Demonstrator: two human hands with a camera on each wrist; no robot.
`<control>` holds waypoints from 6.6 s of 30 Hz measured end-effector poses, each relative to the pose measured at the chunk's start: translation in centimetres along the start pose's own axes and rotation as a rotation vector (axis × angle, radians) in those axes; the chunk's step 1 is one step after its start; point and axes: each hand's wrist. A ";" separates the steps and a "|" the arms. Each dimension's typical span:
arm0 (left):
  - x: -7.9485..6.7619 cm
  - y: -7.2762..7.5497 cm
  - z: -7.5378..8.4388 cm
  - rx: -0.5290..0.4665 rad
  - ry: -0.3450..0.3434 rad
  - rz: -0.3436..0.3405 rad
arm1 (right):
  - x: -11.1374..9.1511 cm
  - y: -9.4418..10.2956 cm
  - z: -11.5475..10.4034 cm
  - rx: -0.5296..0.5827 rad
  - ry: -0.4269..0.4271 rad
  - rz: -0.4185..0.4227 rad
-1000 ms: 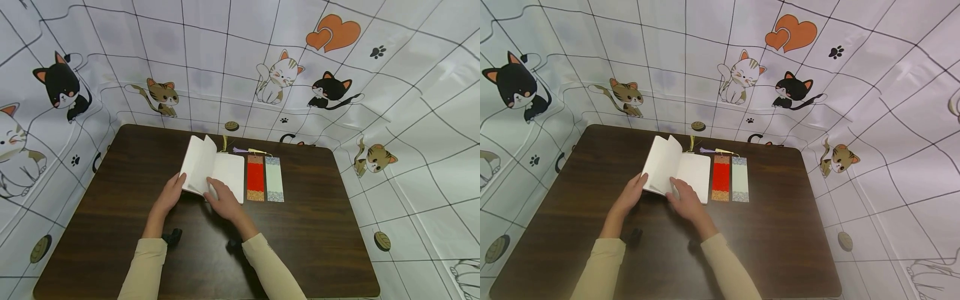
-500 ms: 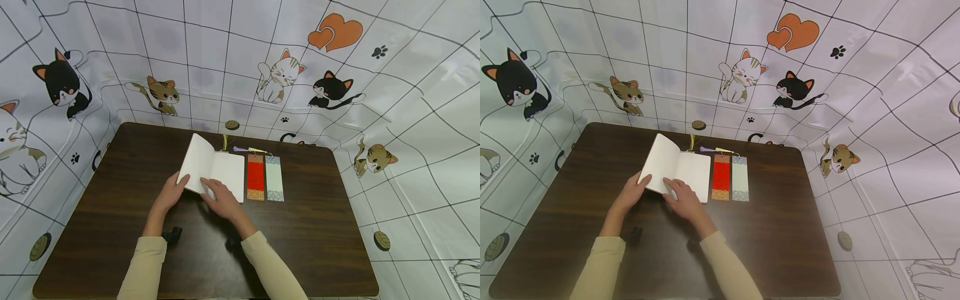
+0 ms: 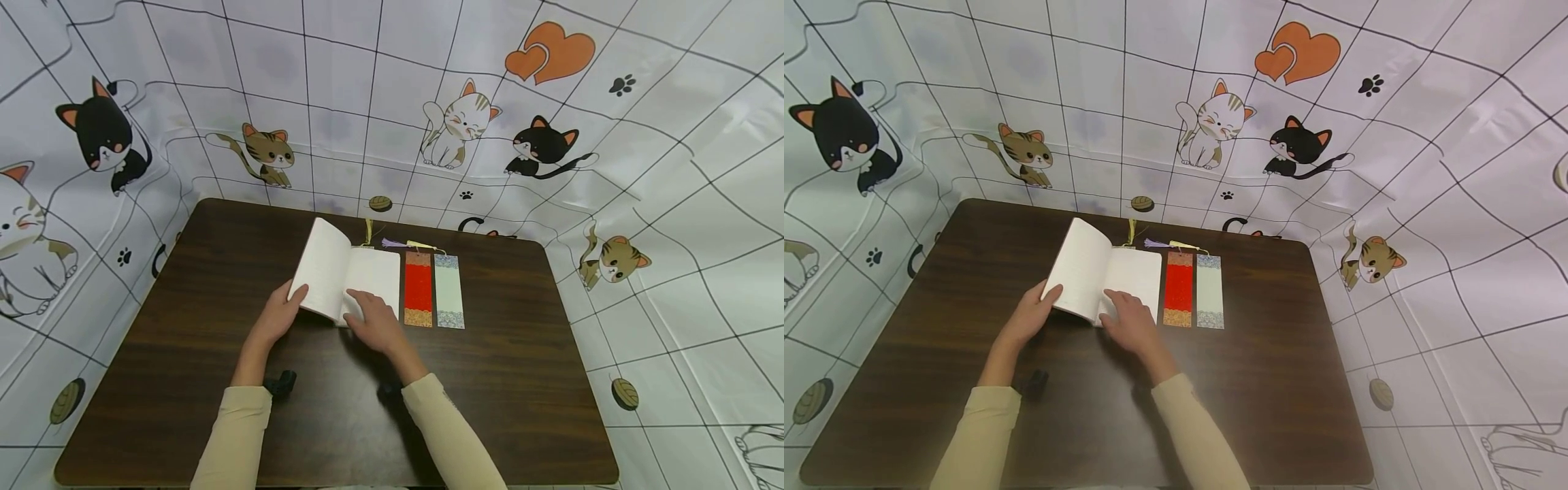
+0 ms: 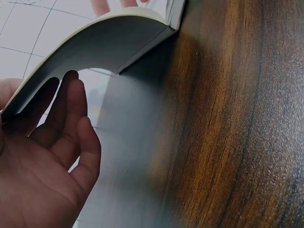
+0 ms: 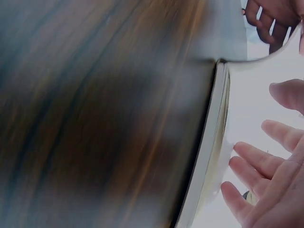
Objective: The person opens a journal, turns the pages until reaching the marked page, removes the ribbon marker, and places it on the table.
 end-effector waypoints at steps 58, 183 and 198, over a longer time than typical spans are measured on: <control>0.0 0.2 -0.3 0.026 -0.004 0.024 | -1.3 3.2 5.0 -0.215 -0.019 0.092; 0.2 -0.4 0.4 -0.007 -0.003 -0.023 | -7.5 11.3 21.6 0.501 -0.682 0.402; 0.0 -0.4 0.4 -0.006 0.012 -0.015 | -7.9 10.4 24.2 0.355 -0.723 0.290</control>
Point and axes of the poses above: each hand's wrist, its own x-axis towards the middle knuckle, its own y-axis out of the back of the hand, z = x × y, and after that the axes turned 6 degrees about -x, right-handed
